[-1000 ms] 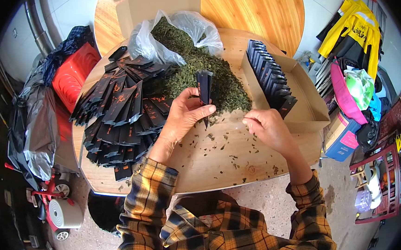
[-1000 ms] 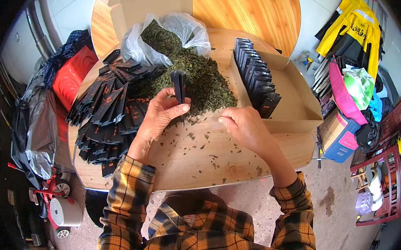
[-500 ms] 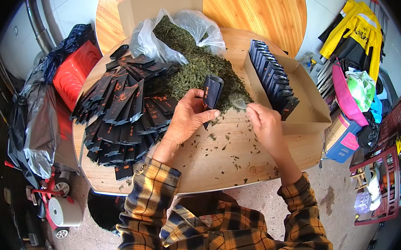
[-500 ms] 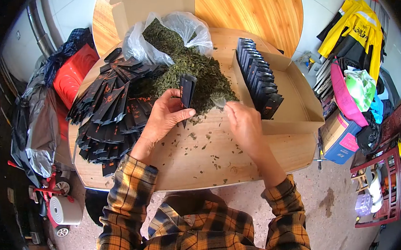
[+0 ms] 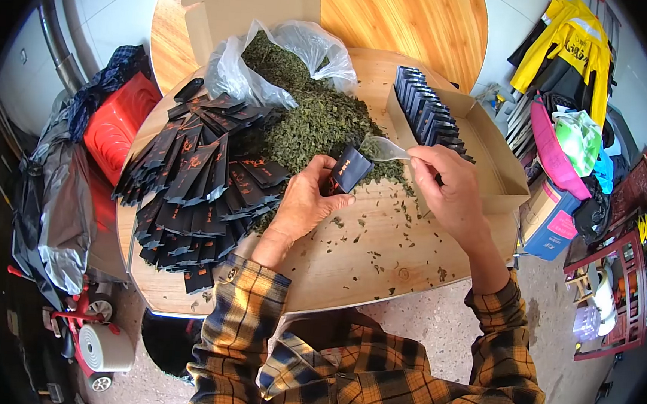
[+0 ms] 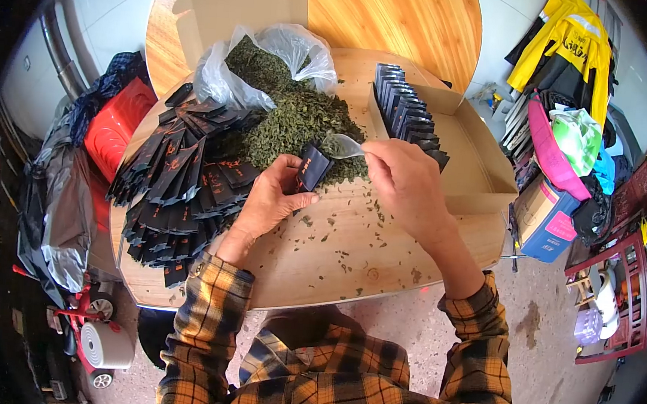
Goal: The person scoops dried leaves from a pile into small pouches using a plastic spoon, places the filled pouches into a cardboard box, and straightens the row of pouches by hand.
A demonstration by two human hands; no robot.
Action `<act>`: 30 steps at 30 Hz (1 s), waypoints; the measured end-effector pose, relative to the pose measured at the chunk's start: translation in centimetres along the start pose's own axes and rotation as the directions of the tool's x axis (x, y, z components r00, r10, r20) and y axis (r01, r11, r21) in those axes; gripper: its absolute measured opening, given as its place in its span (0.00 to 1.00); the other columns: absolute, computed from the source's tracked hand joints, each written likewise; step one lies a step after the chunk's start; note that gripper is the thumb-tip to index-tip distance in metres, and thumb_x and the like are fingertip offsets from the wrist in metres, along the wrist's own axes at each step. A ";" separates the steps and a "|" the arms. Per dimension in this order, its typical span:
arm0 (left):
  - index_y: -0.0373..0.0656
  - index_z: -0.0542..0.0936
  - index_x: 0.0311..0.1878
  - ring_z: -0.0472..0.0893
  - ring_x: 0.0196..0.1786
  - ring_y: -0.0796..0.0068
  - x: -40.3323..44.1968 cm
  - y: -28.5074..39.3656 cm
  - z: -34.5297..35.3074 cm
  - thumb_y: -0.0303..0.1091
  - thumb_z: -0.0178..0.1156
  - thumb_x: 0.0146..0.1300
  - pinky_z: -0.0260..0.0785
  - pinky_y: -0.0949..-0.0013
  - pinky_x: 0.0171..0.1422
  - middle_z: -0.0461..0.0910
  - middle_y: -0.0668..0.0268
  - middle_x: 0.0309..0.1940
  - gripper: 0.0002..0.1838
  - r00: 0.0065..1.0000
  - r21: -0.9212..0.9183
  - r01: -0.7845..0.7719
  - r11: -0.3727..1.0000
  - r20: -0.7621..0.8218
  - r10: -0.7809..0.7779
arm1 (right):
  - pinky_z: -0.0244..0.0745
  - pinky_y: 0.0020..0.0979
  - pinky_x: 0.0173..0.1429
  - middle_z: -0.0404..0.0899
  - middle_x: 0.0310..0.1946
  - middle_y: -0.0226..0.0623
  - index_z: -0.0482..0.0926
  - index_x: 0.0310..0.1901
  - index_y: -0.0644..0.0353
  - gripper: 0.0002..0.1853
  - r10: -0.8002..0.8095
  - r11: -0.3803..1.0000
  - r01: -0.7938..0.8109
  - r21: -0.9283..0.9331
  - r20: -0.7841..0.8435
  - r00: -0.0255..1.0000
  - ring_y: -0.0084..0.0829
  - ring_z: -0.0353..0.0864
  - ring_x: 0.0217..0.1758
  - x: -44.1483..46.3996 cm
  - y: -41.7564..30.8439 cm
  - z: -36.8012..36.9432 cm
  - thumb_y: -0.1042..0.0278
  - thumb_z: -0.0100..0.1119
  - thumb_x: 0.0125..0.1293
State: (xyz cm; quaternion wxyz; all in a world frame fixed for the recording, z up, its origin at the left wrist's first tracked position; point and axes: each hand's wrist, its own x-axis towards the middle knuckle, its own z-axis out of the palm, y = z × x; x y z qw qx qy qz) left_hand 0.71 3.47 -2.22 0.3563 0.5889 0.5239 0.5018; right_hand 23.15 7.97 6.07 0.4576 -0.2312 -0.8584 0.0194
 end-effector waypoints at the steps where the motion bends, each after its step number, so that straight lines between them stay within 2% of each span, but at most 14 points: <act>1: 0.37 0.69 0.53 0.79 0.43 0.77 0.0 0.0 0.0 0.24 0.72 0.50 0.73 0.72 0.47 0.81 0.61 0.41 0.28 1.000 0.010 0.002 1.000 -0.002 -0.002 | 0.70 0.25 0.30 0.79 0.28 0.37 0.80 0.40 0.65 0.06 -0.002 1.000 0.002 0.001 0.001 1.000 0.25 0.76 0.25 0.2 -0.1 0.0 0.81 0.59 0.60; 3: 0.37 0.69 0.53 0.79 0.44 0.76 -0.1 0.3 0.0 0.24 0.73 0.50 0.73 0.72 0.48 0.81 0.61 0.41 0.28 1.000 0.060 -0.018 0.998 -0.012 0.019 | 0.69 0.29 0.31 0.76 0.27 0.37 0.79 0.38 0.64 0.08 -0.082 0.995 0.083 -0.050 0.013 0.997 0.31 0.74 0.26 0.5 -0.3 0.0 0.82 0.60 0.57; 4: 0.37 0.69 0.53 0.79 0.44 0.76 -0.2 0.4 0.0 0.24 0.73 0.50 0.73 0.71 0.49 0.81 0.61 0.41 0.28 0.999 0.112 -0.037 0.993 -0.017 0.040 | 0.69 0.29 0.31 0.76 0.27 0.37 0.79 0.38 0.64 0.08 -0.083 0.995 0.083 -0.049 0.014 0.996 0.31 0.74 0.26 0.7 -0.5 -0.2 0.82 0.60 0.57; 6: 0.36 0.69 0.53 0.79 0.44 0.76 0.0 -0.3 0.1 0.24 0.73 0.50 0.73 0.71 0.49 0.81 0.60 0.42 0.28 0.999 0.101 -0.046 0.994 -0.014 0.047 | 0.68 0.33 0.34 0.74 0.26 0.37 0.80 0.39 0.63 0.10 -0.173 0.977 0.187 -0.106 0.134 0.976 0.36 0.73 0.28 1.0 -0.7 -0.5 0.81 0.62 0.53; 12: 0.37 0.70 0.52 0.79 0.45 0.76 0.0 -0.2 0.1 0.24 0.73 0.49 0.73 0.70 0.50 0.81 0.60 0.43 0.28 0.999 0.128 -0.034 0.991 -0.013 0.036 | 0.66 0.36 0.38 0.72 0.27 0.36 0.79 0.40 0.62 0.12 -0.326 0.928 0.363 -0.082 0.289 0.900 0.37 0.72 0.31 1.1 -2.2 0.3 0.76 0.63 0.51; 16: 0.37 0.70 0.52 0.79 0.45 0.75 0.0 -0.1 0.1 0.24 0.73 0.49 0.73 0.70 0.50 0.81 0.60 0.42 0.28 1.000 0.106 -0.021 0.994 -0.011 0.023 | 0.66 0.36 0.37 0.72 0.27 0.36 0.79 0.39 0.62 0.12 -0.306 0.934 0.341 -0.106 0.259 0.916 0.37 0.72 0.32 1.2 -1.5 0.1 0.78 0.64 0.50; 19: 0.37 0.70 0.52 0.79 0.45 0.76 0.1 -0.4 0.2 0.24 0.73 0.49 0.73 0.71 0.50 0.80 0.61 0.42 0.28 0.999 0.083 -0.032 0.996 0.000 0.032 | 0.66 0.36 0.36 0.72 0.26 0.36 0.80 0.40 0.62 0.13 -0.323 0.942 0.336 -0.014 0.241 0.915 0.37 0.72 0.31 0.8 -1.6 0.2 0.79 0.64 0.49; 22: 0.38 0.70 0.52 0.78 0.45 0.77 -0.1 -0.1 0.2 0.24 0.73 0.50 0.73 0.71 0.50 0.80 0.63 0.41 0.27 0.998 0.151 -0.053 0.987 -0.027 0.058 | 0.67 0.35 0.35 0.73 0.26 0.37 0.80 0.41 0.62 0.14 -0.273 0.948 0.295 -0.118 0.171 0.947 0.38 0.72 0.30 0.7 -1.0 -0.4 0.81 0.63 0.49; 23: 0.38 0.70 0.52 0.78 0.45 0.77 0.0 -0.3 0.2 0.24 0.73 0.50 0.73 0.71 0.50 0.80 0.63 0.41 0.27 0.998 0.151 -0.055 0.987 -0.028 0.060 | 0.68 0.35 0.36 0.74 0.27 0.38 0.80 0.41 0.63 0.14 -0.204 0.965 0.222 -0.142 0.130 0.970 0.38 0.72 0.30 0.3 -0.9 -0.4 0.82 0.62 0.50; 24: 0.39 0.71 0.52 0.79 0.46 0.77 0.2 -0.7 0.2 0.24 0.73 0.51 0.73 0.71 0.51 0.80 0.63 0.42 0.26 1.000 -0.096 -0.010 0.995 0.025 0.013 | 0.68 0.34 0.36 0.75 0.27 0.39 0.79 0.42 0.64 0.14 -0.134 0.976 0.147 -0.163 0.087 0.987 0.39 0.72 0.30 -0.1 -0.7 -0.2 0.82 0.62 0.51; 25: 0.40 0.71 0.51 0.79 0.47 0.77 0.3 -0.9 0.2 0.24 0.72 0.51 0.73 0.71 0.51 0.81 0.63 0.42 0.25 0.996 -0.333 0.049 0.942 0.089 -0.020 | 0.68 0.34 0.36 0.75 0.27 0.39 0.79 0.42 0.64 0.14 -0.134 0.976 0.147 -0.163 0.085 0.987 0.39 0.72 0.30 -0.7 -0.5 0.3 0.82 0.62 0.51; 27: 0.41 0.72 0.51 0.79 0.47 0.76 0.2 0.0 0.0 0.25 0.72 0.53 0.73 0.70 0.52 0.81 0.62 0.43 0.24 0.993 -0.397 0.084 0.914 0.106 -0.045 | 0.70 0.39 0.40 0.74 0.28 0.40 0.78 0.41 0.63 0.12 -0.063 0.994 0.070 -0.084 0.084 0.994 0.42 0.74 0.32 -2.3 0.2 1.8 0.78 0.61 0.54; 29: 0.42 0.72 0.51 0.80 0.47 0.74 0.2 0.3 0.0 0.26 0.71 0.54 0.73 0.69 0.53 0.81 0.61 0.44 0.23 0.990 -0.460 0.118 0.880 0.122 -0.069 | 0.71 0.39 0.41 0.75 0.28 0.41 0.78 0.42 0.65 0.12 -0.054 0.991 0.070 -0.117 0.129 0.990 0.43 0.75 0.33 -3.8 0.5 3.2 0.78 0.60 0.54; 30: 0.43 0.72 0.52 0.81 0.45 0.75 0.2 0.2 0.1 0.27 0.71 0.55 0.74 0.71 0.50 0.82 0.62 0.43 0.23 0.987 -0.522 0.133 0.842 0.149 -0.064 | 0.71 0.39 0.41 0.75 0.29 0.41 0.78 0.42 0.66 0.12 -0.080 0.983 0.104 -0.154 0.151 0.985 0.43 0.75 0.33 -4.7 0.8 4.0 0.78 0.60 0.54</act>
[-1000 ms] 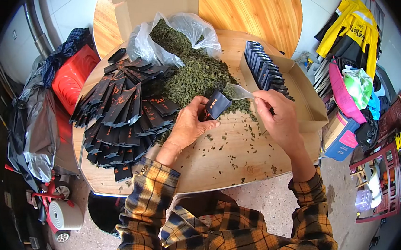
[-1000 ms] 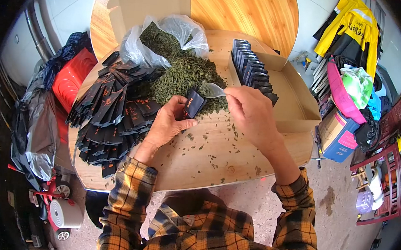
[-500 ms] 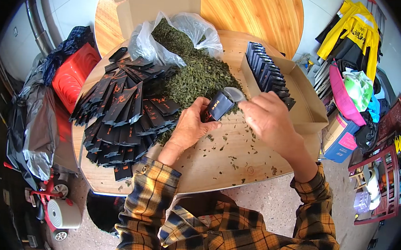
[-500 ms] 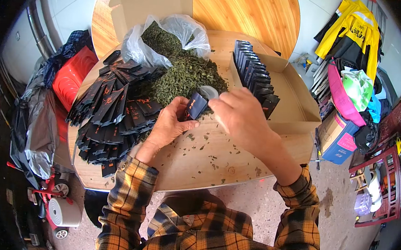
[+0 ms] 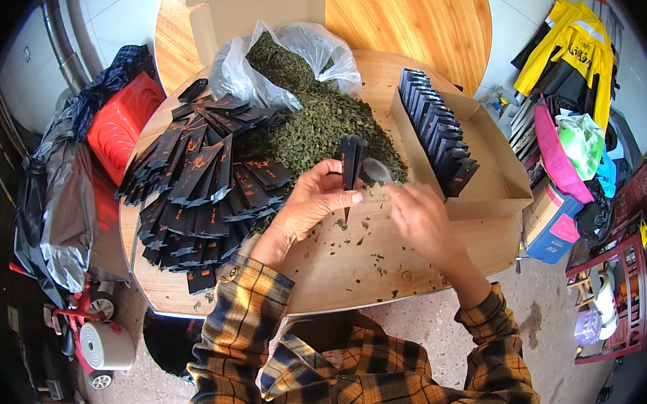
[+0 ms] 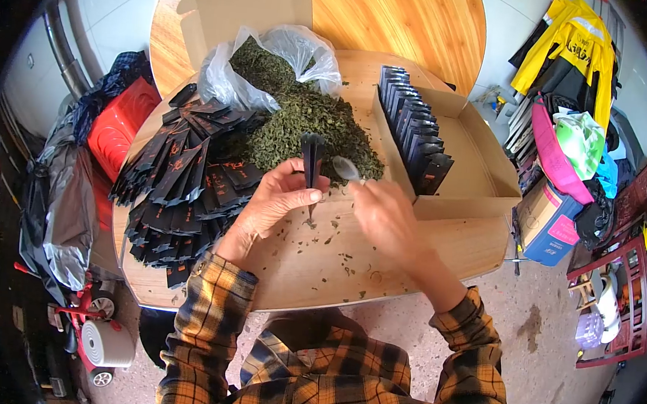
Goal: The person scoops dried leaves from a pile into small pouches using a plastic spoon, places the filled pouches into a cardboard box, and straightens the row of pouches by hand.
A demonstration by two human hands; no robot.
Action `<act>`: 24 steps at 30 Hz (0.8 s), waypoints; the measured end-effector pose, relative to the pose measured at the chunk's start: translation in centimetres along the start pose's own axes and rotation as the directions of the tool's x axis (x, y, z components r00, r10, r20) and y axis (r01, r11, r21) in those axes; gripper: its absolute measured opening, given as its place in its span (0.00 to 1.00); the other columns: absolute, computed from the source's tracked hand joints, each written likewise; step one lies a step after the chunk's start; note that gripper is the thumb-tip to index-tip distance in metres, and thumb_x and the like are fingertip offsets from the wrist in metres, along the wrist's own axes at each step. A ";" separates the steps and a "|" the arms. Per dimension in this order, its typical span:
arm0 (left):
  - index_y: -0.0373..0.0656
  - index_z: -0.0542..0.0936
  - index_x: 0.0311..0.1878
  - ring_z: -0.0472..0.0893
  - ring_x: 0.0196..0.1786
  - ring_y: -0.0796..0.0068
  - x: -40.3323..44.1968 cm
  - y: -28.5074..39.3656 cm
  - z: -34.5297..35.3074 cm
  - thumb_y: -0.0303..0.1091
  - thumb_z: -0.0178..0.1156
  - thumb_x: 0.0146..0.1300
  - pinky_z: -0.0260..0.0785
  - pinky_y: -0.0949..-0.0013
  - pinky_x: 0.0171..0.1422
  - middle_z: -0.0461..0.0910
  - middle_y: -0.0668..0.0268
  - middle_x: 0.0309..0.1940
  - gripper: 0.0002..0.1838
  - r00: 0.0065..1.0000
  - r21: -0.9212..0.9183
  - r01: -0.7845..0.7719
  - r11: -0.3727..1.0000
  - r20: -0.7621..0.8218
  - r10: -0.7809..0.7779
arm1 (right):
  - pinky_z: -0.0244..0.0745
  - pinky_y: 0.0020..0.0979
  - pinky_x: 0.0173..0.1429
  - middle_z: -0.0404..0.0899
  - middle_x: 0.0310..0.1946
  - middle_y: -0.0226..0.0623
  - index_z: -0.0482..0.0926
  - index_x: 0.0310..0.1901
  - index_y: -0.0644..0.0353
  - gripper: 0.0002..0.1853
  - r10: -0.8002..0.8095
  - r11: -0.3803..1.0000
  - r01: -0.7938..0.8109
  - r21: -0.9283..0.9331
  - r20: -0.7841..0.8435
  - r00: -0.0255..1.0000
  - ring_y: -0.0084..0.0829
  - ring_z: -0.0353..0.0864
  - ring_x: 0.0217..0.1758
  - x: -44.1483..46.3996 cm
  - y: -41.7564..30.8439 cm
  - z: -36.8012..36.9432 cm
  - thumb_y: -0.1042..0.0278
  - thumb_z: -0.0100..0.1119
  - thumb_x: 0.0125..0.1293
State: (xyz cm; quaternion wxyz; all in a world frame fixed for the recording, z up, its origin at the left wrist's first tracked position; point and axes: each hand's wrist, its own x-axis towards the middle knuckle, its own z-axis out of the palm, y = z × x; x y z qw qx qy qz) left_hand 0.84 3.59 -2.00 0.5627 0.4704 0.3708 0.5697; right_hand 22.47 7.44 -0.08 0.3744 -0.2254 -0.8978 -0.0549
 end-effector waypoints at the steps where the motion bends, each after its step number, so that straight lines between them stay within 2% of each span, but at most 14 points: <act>1: 0.44 0.72 0.53 0.81 0.43 0.75 0.0 -0.1 0.1 0.29 0.71 0.55 0.74 0.72 0.47 0.82 0.64 0.42 0.24 1.000 -0.075 0.009 0.997 0.028 -0.007 | 0.72 0.39 0.42 0.75 0.29 0.41 0.78 0.42 0.67 0.12 -0.029 0.999 0.030 -0.042 0.020 0.999 0.42 0.76 0.33 -0.6 -0.1 0.6 0.78 0.59 0.55; 3: 0.43 0.72 0.54 0.82 0.44 0.74 -0.1 -0.1 0.2 0.29 0.70 0.56 0.75 0.71 0.48 0.82 0.63 0.42 0.23 0.998 -0.161 0.043 0.986 0.044 -0.036 | 0.72 0.39 0.42 0.76 0.30 0.41 0.78 0.40 0.69 0.11 -0.017 0.999 0.020 -0.048 0.054 0.998 0.42 0.76 0.34 -1.1 -0.5 1.2 0.76 0.59 0.55; 6: 0.41 0.72 0.54 0.83 0.46 0.71 -0.4 -0.1 0.8 0.30 0.69 0.58 0.77 0.69 0.50 0.82 0.63 0.42 0.22 0.993 -0.335 0.113 0.935 0.070 -0.095 | 0.74 0.40 0.43 0.78 0.35 0.44 0.78 0.46 0.65 0.14 0.016 0.999 -0.007 -0.043 0.213 0.977 0.43 0.77 0.36 -1.6 -1.0 1.5 0.75 0.62 0.56; 8: 0.40 0.73 0.54 0.83 0.47 0.70 -0.5 0.1 1.1 0.30 0.68 0.58 0.78 0.67 0.51 0.82 0.64 0.42 0.21 0.989 -0.422 0.145 0.895 0.077 -0.124 | 0.74 0.40 0.43 0.78 0.35 0.43 0.78 0.46 0.62 0.13 0.049 0.997 -0.064 0.048 0.258 0.965 0.43 0.78 0.35 -1.4 -1.3 1.3 0.72 0.62 0.58; 12: 0.38 0.73 0.56 0.83 0.44 0.71 -0.4 -0.7 0.8 0.27 0.67 0.59 0.79 0.66 0.51 0.82 0.65 0.41 0.22 0.988 -0.435 0.152 0.887 0.064 -0.138 | 0.74 0.43 0.41 0.77 0.32 0.41 0.77 0.41 0.61 0.10 0.049 0.988 -0.072 0.134 0.167 0.985 0.45 0.79 0.35 -0.8 -0.6 0.7 0.68 0.62 0.59; 14: 0.38 0.73 0.58 0.83 0.44 0.72 -0.4 -0.9 0.7 0.27 0.67 0.58 0.79 0.67 0.50 0.82 0.66 0.40 0.24 0.991 -0.423 0.132 0.896 0.069 -0.113 | 0.76 0.38 0.41 0.79 0.35 0.41 0.77 0.43 0.63 0.12 0.050 0.982 -0.063 0.179 0.077 0.996 0.40 0.80 0.36 -0.3 -0.3 0.2 0.71 0.64 0.59; 15: 0.38 0.73 0.58 0.83 0.45 0.72 -0.5 -0.6 0.9 0.26 0.66 0.59 0.78 0.67 0.51 0.82 0.65 0.40 0.23 0.993 -0.333 0.116 0.936 0.060 -0.102 | 0.76 0.38 0.41 0.79 0.35 0.41 0.77 0.43 0.63 0.12 0.050 0.982 -0.063 0.179 0.077 0.996 0.40 0.80 0.36 0.0 -0.3 0.0 0.71 0.64 0.59; 17: 0.38 0.74 0.58 0.82 0.47 0.72 -0.5 -0.6 1.3 0.25 0.65 0.59 0.77 0.67 0.53 0.83 0.64 0.41 0.23 0.995 -0.239 0.100 0.966 0.053 -0.090 | 0.75 0.28 0.44 0.81 0.40 0.38 0.77 0.52 0.64 0.18 0.324 0.781 -0.340 0.524 0.124 0.938 0.27 0.81 0.41 0.6 -0.3 -0.5 0.75 0.65 0.59; 18: 0.40 0.76 0.56 0.82 0.45 0.77 -0.5 -0.7 1.6 0.25 0.66 0.59 0.76 0.71 0.50 0.84 0.67 0.40 0.21 0.998 -0.155 0.027 0.987 0.055 -0.018 | 0.75 0.24 0.47 0.80 0.42 0.34 0.74 0.58 0.65 0.23 0.353 0.736 -0.353 0.577 0.118 0.928 0.21 0.79 0.45 1.2 -0.4 -1.1 0.78 0.64 0.60; 19: 0.41 0.79 0.54 0.81 0.43 0.83 -0.5 -0.8 1.8 0.26 0.68 0.58 0.75 0.75 0.48 0.84 0.71 0.39 0.19 0.996 -0.071 -0.047 0.996 0.067 0.052 | 0.75 0.24 0.47 0.80 0.42 0.34 0.74 0.58 0.65 0.23 0.358 0.736 -0.355 0.576 0.114 0.927 0.21 0.79 0.45 1.7 -0.3 -1.2 0.78 0.64 0.60; 20: 0.42 0.80 0.52 0.80 0.42 0.85 -0.6 -0.9 1.9 0.26 0.67 0.59 0.74 0.76 0.48 0.85 0.71 0.41 0.17 0.995 -0.034 -0.055 0.998 0.077 0.057 | 0.76 0.24 0.48 0.80 0.43 0.34 0.73 0.59 0.65 0.23 0.385 0.588 -0.374 0.718 0.158 0.909 0.22 0.78 0.45 2.2 -0.2 -1.2 0.79 0.64 0.61; 21: 0.42 0.80 0.52 0.80 0.42 0.85 -0.6 -0.9 1.9 0.26 0.67 0.59 0.74 0.76 0.48 0.85 0.71 0.41 0.17 0.995 -0.033 -0.053 0.998 0.084 0.056 | 0.76 0.24 0.49 0.80 0.44 0.34 0.73 0.60 0.66 0.24 0.401 0.413 -0.376 0.829 0.205 0.893 0.22 0.78 0.46 2.7 -0.1 -1.3 0.79 0.63 0.61; 22: 0.43 0.80 0.52 0.80 0.42 0.85 -0.7 -0.9 1.8 0.26 0.67 0.59 0.74 0.76 0.48 0.85 0.71 0.41 0.17 0.993 0.025 -0.060 0.998 0.105 0.057 | 0.76 0.24 0.51 0.79 0.46 0.35 0.72 0.60 0.66 0.24 0.344 0.334 -0.352 0.874 0.235 0.909 0.21 0.77 0.48 3.1 -0.1 -1.5 0.80 0.62 0.62; 24: 0.44 0.81 0.52 0.79 0.41 0.85 -0.6 -1.1 1.5 0.25 0.68 0.57 0.74 0.75 0.47 0.85 0.71 0.41 0.18 0.985 0.096 -0.108 0.990 0.142 0.093 | 0.76 0.24 0.51 0.79 0.47 0.35 0.72 0.60 0.66 0.24 0.337 0.276 -0.391 0.878 0.292 0.895 0.21 0.76 0.47 3.4 -0.1 -1.4 0.80 0.62 0.62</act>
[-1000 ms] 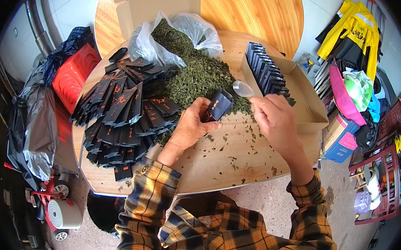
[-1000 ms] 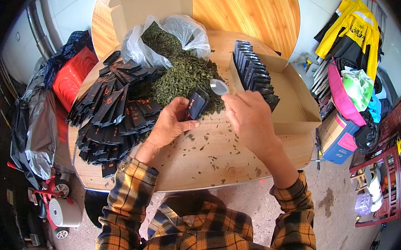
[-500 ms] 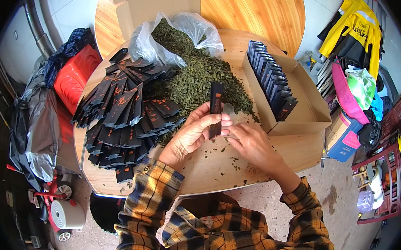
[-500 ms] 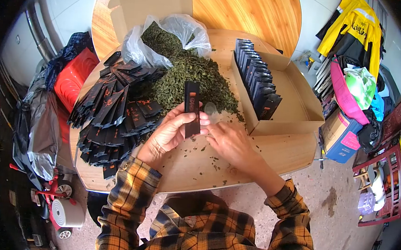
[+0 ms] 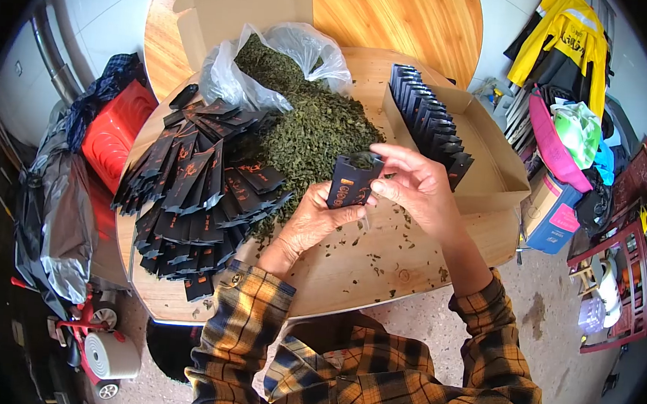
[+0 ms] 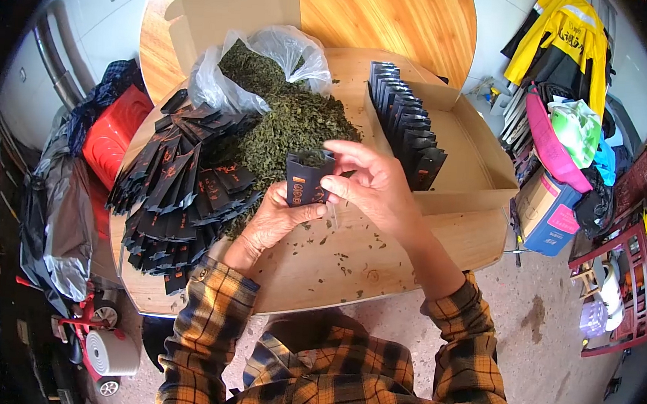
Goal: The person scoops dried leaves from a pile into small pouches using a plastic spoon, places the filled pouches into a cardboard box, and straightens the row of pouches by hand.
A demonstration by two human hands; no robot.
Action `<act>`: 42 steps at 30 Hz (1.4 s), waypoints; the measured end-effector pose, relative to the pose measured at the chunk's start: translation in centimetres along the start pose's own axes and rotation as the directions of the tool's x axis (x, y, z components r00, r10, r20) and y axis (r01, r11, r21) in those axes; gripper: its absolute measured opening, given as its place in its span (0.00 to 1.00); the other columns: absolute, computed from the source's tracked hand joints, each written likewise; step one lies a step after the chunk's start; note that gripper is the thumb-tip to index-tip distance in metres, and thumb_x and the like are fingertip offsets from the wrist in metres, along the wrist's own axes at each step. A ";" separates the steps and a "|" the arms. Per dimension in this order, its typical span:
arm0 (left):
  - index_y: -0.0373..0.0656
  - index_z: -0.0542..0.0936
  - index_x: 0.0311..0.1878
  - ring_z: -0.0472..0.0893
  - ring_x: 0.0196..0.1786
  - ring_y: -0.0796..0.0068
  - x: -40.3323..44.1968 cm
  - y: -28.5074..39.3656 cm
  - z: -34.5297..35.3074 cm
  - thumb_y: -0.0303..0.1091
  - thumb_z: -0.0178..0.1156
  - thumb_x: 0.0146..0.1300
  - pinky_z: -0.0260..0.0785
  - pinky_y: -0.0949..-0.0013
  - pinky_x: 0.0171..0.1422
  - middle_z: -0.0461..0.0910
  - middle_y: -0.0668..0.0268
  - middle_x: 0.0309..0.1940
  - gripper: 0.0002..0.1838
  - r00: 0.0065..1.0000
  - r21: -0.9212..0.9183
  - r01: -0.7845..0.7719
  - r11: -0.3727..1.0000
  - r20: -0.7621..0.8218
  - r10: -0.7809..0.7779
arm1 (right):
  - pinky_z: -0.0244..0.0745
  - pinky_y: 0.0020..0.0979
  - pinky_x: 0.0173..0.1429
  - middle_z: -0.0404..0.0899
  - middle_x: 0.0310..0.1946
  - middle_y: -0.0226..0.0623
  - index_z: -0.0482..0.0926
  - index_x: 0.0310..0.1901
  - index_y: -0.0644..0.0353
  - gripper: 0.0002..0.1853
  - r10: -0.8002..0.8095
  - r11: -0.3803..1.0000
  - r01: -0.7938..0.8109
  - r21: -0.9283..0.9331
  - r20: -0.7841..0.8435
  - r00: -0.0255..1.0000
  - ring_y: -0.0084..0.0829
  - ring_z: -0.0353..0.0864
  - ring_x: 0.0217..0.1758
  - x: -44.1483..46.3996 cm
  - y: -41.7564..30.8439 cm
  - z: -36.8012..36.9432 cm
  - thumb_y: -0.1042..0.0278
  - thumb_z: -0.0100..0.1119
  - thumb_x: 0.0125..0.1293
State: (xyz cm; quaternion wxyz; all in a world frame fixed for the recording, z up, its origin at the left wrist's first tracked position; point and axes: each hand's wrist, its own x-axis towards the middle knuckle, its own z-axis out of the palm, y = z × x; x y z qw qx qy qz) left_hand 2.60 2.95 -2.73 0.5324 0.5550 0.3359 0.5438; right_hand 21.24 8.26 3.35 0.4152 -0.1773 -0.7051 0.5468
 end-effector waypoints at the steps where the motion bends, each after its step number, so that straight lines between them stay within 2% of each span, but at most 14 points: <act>1: 0.44 0.81 0.52 0.79 0.41 0.85 0.1 -0.4 -0.2 0.25 0.68 0.57 0.74 0.75 0.47 0.85 0.71 0.41 0.18 1.000 0.002 -0.001 1.000 0.003 0.001 | 0.76 0.23 0.51 0.79 0.47 0.36 0.72 0.60 0.66 0.24 0.056 0.997 -0.057 0.045 0.033 0.998 0.20 0.76 0.47 0.1 0.0 0.1 0.80 0.62 0.62; 4: 0.43 0.81 0.50 0.78 0.40 0.86 0.1 -0.7 -0.6 0.25 0.70 0.56 0.74 0.75 0.46 0.84 0.73 0.40 0.17 0.998 0.007 0.042 0.999 -0.052 -0.041 | 0.75 0.19 0.39 0.81 0.44 0.37 0.74 0.58 0.65 0.24 -0.034 0.996 0.034 -0.086 0.003 0.999 0.17 0.77 0.41 0.1 1.0 0.3 0.77 0.65 0.60; 7: 0.42 0.81 0.48 0.77 0.39 0.87 0.1 0.2 -0.1 0.26 0.70 0.55 0.74 0.76 0.46 0.83 0.75 0.38 0.17 0.997 -0.009 0.038 0.999 -0.072 -0.039 | 0.76 0.22 0.49 0.79 0.47 0.36 0.74 0.58 0.66 0.23 0.036 0.986 -0.034 -0.166 0.012 0.999 0.18 0.75 0.45 -0.1 0.6 0.2 0.80 0.64 0.60; 10: 0.41 0.81 0.48 0.77 0.38 0.87 0.0 0.3 0.2 0.26 0.71 0.55 0.74 0.76 0.45 0.82 0.76 0.36 0.16 0.995 -0.042 0.072 0.996 -0.058 -0.075 | 0.76 0.21 0.49 0.79 0.46 0.35 0.74 0.58 0.65 0.22 0.060 0.985 -0.058 -0.162 0.005 0.998 0.17 0.75 0.45 0.0 0.5 0.3 0.79 0.64 0.60; 14: 0.40 0.81 0.49 0.76 0.37 0.88 0.0 0.5 0.1 0.26 0.70 0.55 0.72 0.77 0.44 0.82 0.77 0.36 0.18 0.996 0.135 -0.015 0.991 -0.089 0.027 | 0.74 0.17 0.44 0.80 0.46 0.34 0.74 0.58 0.65 0.23 0.101 0.962 -0.090 -0.258 0.031 0.994 0.15 0.75 0.45 -0.4 -0.8 0.4 0.80 0.64 0.60; 20: 0.40 0.80 0.51 0.74 0.36 0.90 0.2 0.0 0.0 0.26 0.70 0.56 0.71 0.79 0.41 0.81 0.78 0.35 0.19 0.995 0.128 -0.044 0.991 -0.085 0.055 | 0.69 0.16 0.37 0.80 0.45 0.33 0.76 0.56 0.60 0.21 -0.144 0.908 0.146 -0.392 0.034 0.989 0.18 0.77 0.45 -0.1 -0.1 0.7 0.81 0.63 0.59; 23: 0.41 0.79 0.51 0.74 0.35 0.89 0.2 -0.6 -0.4 0.26 0.69 0.56 0.70 0.79 0.41 0.80 0.78 0.34 0.19 0.999 0.168 -0.001 0.986 -0.038 0.008 | 0.71 0.22 0.40 0.79 0.48 0.36 0.77 0.51 0.58 0.18 -0.197 0.847 0.235 -0.476 0.130 0.972 0.25 0.79 0.47 -0.1 -0.9 0.6 0.81 0.63 0.58; 25: 0.41 0.80 0.51 0.73 0.34 0.89 0.3 -0.6 -0.4 0.27 0.69 0.56 0.70 0.79 0.40 0.80 0.78 0.33 0.18 0.999 0.197 0.012 0.980 -0.034 -0.005 | 0.73 0.31 0.43 0.77 0.50 0.39 0.77 0.47 0.60 0.15 -0.314 0.665 0.437 -0.606 0.304 0.899 0.35 0.79 0.49 0.3 -1.1 0.7 0.78 0.64 0.57; 29: 0.41 0.82 0.45 0.72 0.32 0.89 0.3 -1.3 -0.5 0.28 0.69 0.57 0.70 0.78 0.38 0.79 0.79 0.31 0.12 0.998 0.192 0.005 0.981 -0.063 0.008 | 0.73 0.39 0.46 0.77 0.47 0.41 0.77 0.45 0.60 0.14 -0.262 0.543 0.480 -0.689 0.405 0.876 0.43 0.78 0.47 0.6 -1.7 0.6 0.73 0.65 0.57; 31: 0.41 0.83 0.42 0.72 0.32 0.89 0.2 -1.4 -0.5 0.26 0.68 0.58 0.69 0.78 0.37 0.79 0.78 0.29 0.08 0.997 0.133 0.040 0.990 -0.073 -0.030 | 0.73 0.40 0.47 0.75 0.45 0.43 0.77 0.44 0.62 0.13 -0.070 0.417 0.309 -0.855 0.309 0.948 0.46 0.76 0.46 0.8 -2.1 0.6 0.69 0.64 0.58; 38: 0.41 0.83 0.42 0.74 0.33 0.88 0.2 -1.9 -0.9 0.25 0.67 0.58 0.70 0.78 0.38 0.80 0.78 0.30 0.08 0.998 0.107 -0.013 0.994 -0.060 0.019 | 0.73 0.41 0.47 0.75 0.37 0.42 0.76 0.44 0.64 0.14 -0.044 0.564 0.340 -0.753 0.384 0.922 0.48 0.77 0.41 1.2 -1.9 1.0 0.70 0.64 0.58; 40: 0.42 0.84 0.43 0.75 0.34 0.88 0.3 -1.7 -0.9 0.26 0.68 0.57 0.70 0.77 0.39 0.80 0.78 0.31 0.09 0.996 0.117 0.080 0.990 -0.053 -0.075 | 0.74 0.36 0.44 0.77 0.37 0.40 0.77 0.44 0.65 0.12 -0.201 0.560 0.426 -0.711 0.382 0.902 0.40 0.79 0.38 1.7 -1.4 0.4 0.74 0.63 0.58; 41: 0.42 0.84 0.43 0.75 0.34 0.88 0.2 -1.4 -0.8 0.26 0.68 0.57 0.70 0.77 0.39 0.80 0.78 0.31 0.09 0.996 0.116 0.079 0.990 -0.054 -0.073 | 0.74 0.36 0.44 0.77 0.37 0.40 0.77 0.44 0.65 0.12 -0.201 0.559 0.427 -0.711 0.383 0.901 0.40 0.79 0.38 1.6 -1.9 0.4 0.74 0.63 0.58; 42: 0.42 0.84 0.43 0.75 0.34 0.88 0.2 -1.1 -0.6 0.26 0.68 0.57 0.70 0.77 0.39 0.81 0.78 0.31 0.10 0.995 0.079 0.082 0.994 -0.063 -0.077 | 0.74 0.32 0.42 0.78 0.37 0.40 0.77 0.44 0.65 0.11 -0.109 0.697 0.298 -0.652 0.314 0.943 0.35 0.80 0.37 1.6 -2.7 0.5 0.77 0.63 0.59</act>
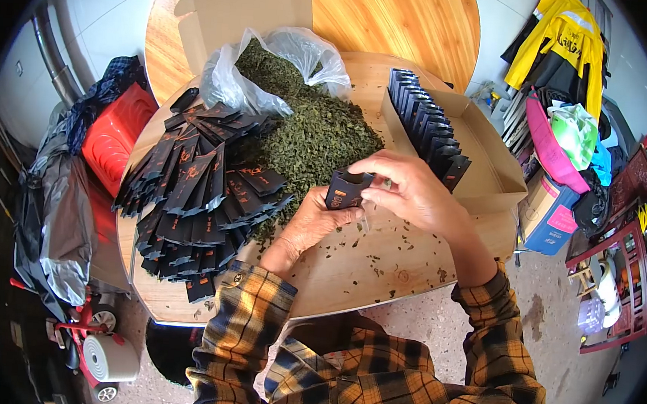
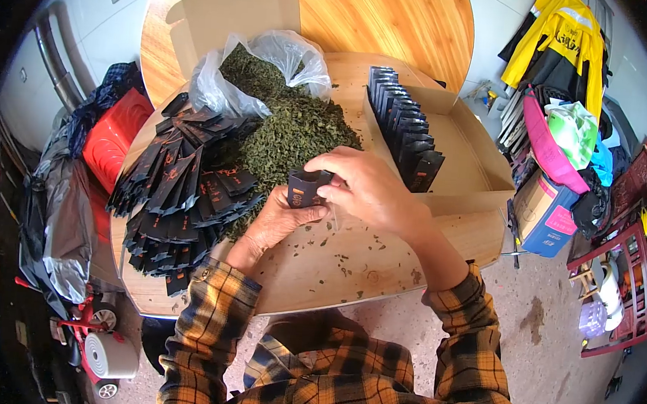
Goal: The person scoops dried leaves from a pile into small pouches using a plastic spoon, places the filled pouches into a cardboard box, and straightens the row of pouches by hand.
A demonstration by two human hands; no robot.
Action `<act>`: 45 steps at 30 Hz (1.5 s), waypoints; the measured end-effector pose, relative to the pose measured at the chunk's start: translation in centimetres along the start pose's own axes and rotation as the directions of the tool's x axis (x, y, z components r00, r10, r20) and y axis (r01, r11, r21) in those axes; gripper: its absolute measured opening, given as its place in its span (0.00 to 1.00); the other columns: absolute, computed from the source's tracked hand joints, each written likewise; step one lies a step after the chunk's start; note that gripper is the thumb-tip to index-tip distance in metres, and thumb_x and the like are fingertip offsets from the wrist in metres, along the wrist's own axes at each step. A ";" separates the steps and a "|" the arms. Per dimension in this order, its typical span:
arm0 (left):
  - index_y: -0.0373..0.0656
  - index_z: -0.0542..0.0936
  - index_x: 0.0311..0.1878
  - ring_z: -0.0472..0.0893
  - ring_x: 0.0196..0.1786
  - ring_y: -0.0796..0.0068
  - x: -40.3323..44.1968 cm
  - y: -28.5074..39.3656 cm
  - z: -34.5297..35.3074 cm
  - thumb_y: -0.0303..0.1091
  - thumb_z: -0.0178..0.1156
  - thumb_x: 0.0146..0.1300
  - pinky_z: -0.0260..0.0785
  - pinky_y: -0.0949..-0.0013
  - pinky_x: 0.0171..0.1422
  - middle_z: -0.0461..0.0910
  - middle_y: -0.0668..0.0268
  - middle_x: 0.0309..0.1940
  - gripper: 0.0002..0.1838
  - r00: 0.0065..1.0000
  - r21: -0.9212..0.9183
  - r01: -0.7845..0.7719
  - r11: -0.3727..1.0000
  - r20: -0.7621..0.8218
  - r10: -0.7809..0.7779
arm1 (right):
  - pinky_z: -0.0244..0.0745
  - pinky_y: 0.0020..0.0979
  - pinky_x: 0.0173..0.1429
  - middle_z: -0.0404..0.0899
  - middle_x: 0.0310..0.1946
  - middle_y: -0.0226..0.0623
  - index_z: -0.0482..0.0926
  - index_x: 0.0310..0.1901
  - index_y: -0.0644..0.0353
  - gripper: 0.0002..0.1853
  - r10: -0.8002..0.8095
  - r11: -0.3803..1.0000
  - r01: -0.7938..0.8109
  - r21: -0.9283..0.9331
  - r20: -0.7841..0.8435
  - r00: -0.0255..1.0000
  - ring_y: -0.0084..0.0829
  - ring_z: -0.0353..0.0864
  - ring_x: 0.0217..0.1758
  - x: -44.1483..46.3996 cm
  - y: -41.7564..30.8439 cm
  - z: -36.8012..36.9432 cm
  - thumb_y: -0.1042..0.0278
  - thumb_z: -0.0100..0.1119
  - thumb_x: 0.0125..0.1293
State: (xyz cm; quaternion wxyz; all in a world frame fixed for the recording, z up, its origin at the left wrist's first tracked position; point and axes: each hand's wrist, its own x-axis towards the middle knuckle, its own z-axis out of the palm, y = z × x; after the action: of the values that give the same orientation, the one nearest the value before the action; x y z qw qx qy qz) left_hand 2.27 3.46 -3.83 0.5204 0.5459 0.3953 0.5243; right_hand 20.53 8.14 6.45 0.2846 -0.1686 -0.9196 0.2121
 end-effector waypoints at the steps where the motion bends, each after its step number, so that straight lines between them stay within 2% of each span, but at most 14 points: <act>1: 0.42 0.84 0.43 0.75 0.34 0.88 -0.1 0.2 0.1 0.27 0.69 0.57 0.70 0.77 0.40 0.81 0.78 0.32 0.10 1.000 -0.038 0.006 0.999 -0.008 -0.006 | 0.74 0.29 0.41 0.79 0.37 0.39 0.77 0.43 0.66 0.10 0.120 0.980 -0.123 0.155 0.031 0.992 0.29 0.80 0.37 0.0 -0.3 -0.3 0.79 0.63 0.59; 8: 0.43 0.84 0.42 0.79 0.37 0.84 0.1 -0.2 -0.1 0.28 0.70 0.56 0.74 0.76 0.44 0.84 0.73 0.35 0.10 0.999 0.011 0.048 0.999 0.010 -0.048 | 0.74 0.23 0.39 0.79 0.29 0.34 0.78 0.42 0.66 0.09 -0.009 0.999 0.011 0.033 -0.063 0.998 0.19 0.78 0.33 -0.3 0.7 0.3 0.81 0.62 0.60; 10: 0.43 0.84 0.41 0.79 0.38 0.84 0.1 -0.3 0.0 0.27 0.71 0.55 0.74 0.76 0.45 0.83 0.73 0.34 0.10 0.999 0.038 0.039 0.999 -0.003 -0.039 | 0.74 0.22 0.38 0.79 0.29 0.33 0.78 0.40 0.67 0.06 0.189 0.970 -0.173 0.172 -0.083 0.978 0.16 0.78 0.33 -0.3 0.0 0.3 0.81 0.62 0.60; 14: 0.42 0.84 0.42 0.80 0.38 0.84 0.0 -0.1 0.0 0.27 0.71 0.55 0.74 0.76 0.45 0.84 0.72 0.35 0.11 0.999 0.019 0.048 0.999 0.002 -0.048 | 0.75 0.22 0.40 0.80 0.30 0.32 0.79 0.37 0.68 0.04 0.267 0.910 -0.208 0.359 -0.122 0.956 0.15 0.77 0.34 -0.4 0.8 0.8 0.81 0.62 0.61; 16: 0.41 0.84 0.42 0.81 0.38 0.83 0.0 -0.1 -0.1 0.27 0.71 0.54 0.74 0.76 0.46 0.84 0.71 0.36 0.12 0.999 0.004 0.050 0.999 -0.003 -0.050 | 0.75 0.23 0.37 0.80 0.27 0.33 0.77 0.35 0.68 0.03 0.288 0.806 -0.231 0.544 -0.020 0.957 0.17 0.78 0.31 -0.5 1.3 1.1 0.79 0.61 0.61; 20: 0.39 0.84 0.43 0.79 0.36 0.85 -0.2 0.8 0.4 0.23 0.70 0.54 0.73 0.77 0.44 0.83 0.73 0.34 0.12 0.999 -0.010 0.011 1.000 -0.042 -0.012 | 0.71 0.22 0.34 0.81 0.26 0.32 0.79 0.34 0.65 0.02 0.214 0.864 -0.111 0.491 -0.159 0.964 0.16 0.76 0.28 -0.8 1.2 1.0 0.77 0.60 0.62; 22: 0.39 0.83 0.43 0.79 0.35 0.85 -0.2 1.1 0.5 0.22 0.69 0.55 0.72 0.78 0.43 0.83 0.74 0.33 0.11 0.996 0.014 0.007 1.000 -0.087 -0.006 | 0.72 0.19 0.32 0.81 0.26 0.31 0.80 0.36 0.64 0.03 0.313 0.862 -0.205 0.463 -0.170 0.934 0.16 0.77 0.28 -1.2 -1.4 -2.3 0.75 0.60 0.65; 25: 0.41 0.83 0.40 0.77 0.35 0.86 0.2 -0.1 -0.3 0.21 0.68 0.56 0.71 0.79 0.42 0.82 0.76 0.33 0.09 0.999 -0.047 0.019 0.999 -0.041 -0.020 | 0.74 0.21 0.30 0.82 0.26 0.36 0.79 0.37 0.65 0.02 0.245 0.830 0.014 0.557 -0.389 0.888 0.20 0.79 0.26 -2.9 -2.4 -6.9 0.79 0.59 0.63; 28: 0.41 0.83 0.40 0.76 0.35 0.88 0.3 0.0 -0.2 0.22 0.67 0.57 0.70 0.81 0.42 0.82 0.76 0.32 0.07 0.999 -0.025 -0.023 0.999 -0.044 0.022 | 0.77 0.22 0.32 0.82 0.27 0.38 0.79 0.38 0.66 0.03 0.274 0.884 -0.016 0.468 -0.490 0.828 0.22 0.81 0.27 -5.4 -2.9 -10.4 0.80 0.59 0.62; 30: 0.40 0.82 0.40 0.81 0.37 0.82 0.2 0.2 0.1 0.22 0.67 0.57 0.73 0.76 0.46 0.84 0.69 0.33 0.07 0.999 -0.026 -0.035 0.999 -0.040 0.034 | 0.79 0.23 0.35 0.83 0.28 0.37 0.79 0.39 0.67 0.04 0.231 0.943 -0.042 0.329 -0.559 0.796 0.23 0.82 0.29 -7.2 -2.6 -11.9 0.81 0.59 0.63; 34: 0.40 0.82 0.40 0.81 0.37 0.82 0.2 -0.1 0.2 0.22 0.66 0.58 0.73 0.76 0.47 0.84 0.69 0.33 0.07 1.000 -0.014 -0.024 1.000 -0.019 0.023 | 0.79 0.23 0.36 0.82 0.29 0.36 0.80 0.41 0.67 0.06 0.245 0.964 -0.125 0.235 -0.601 0.761 0.23 0.82 0.30 -9.8 -1.2 -12.8 0.81 0.58 0.64; 37: 0.40 0.82 0.40 0.77 0.35 0.88 0.1 -0.2 0.4 0.24 0.66 0.60 0.70 0.80 0.43 0.81 0.75 0.32 0.06 0.999 0.019 -0.035 0.999 -0.024 0.036 | 0.79 0.22 0.37 0.82 0.30 0.34 0.80 0.42 0.67 0.06 0.270 0.962 -0.195 0.190 -0.579 0.769 0.22 0.83 0.32 -10.6 0.1 -12.6 0.81 0.57 0.64; 43: 0.39 0.82 0.41 0.77 0.35 0.87 0.0 0.0 0.4 0.25 0.65 0.61 0.70 0.80 0.43 0.81 0.74 0.31 0.05 0.999 0.040 -0.032 0.999 -0.020 0.033 | 0.78 0.22 0.38 0.82 0.30 0.33 0.80 0.41 0.66 0.05 0.308 0.947 -0.200 0.252 -0.535 0.787 0.21 0.82 0.32 -10.4 3.4 -11.8 0.79 0.58 0.65; 45: 0.38 0.81 0.41 0.81 0.38 0.81 0.1 -0.2 0.2 0.24 0.65 0.60 0.73 0.75 0.49 0.83 0.68 0.33 0.06 1.000 0.038 -0.015 0.999 0.001 0.015 | 0.79 0.22 0.38 0.82 0.29 0.33 0.79 0.41 0.66 0.05 0.346 0.932 -0.230 0.280 -0.503 0.792 0.21 0.82 0.31 -10.4 4.5 -11.6 0.78 0.58 0.65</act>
State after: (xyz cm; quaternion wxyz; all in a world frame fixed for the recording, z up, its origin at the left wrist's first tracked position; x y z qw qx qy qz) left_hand 2.50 3.52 -4.02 0.5060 0.5589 0.4010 0.5203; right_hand 36.35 10.90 8.23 0.5135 -0.3306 -0.7370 0.2895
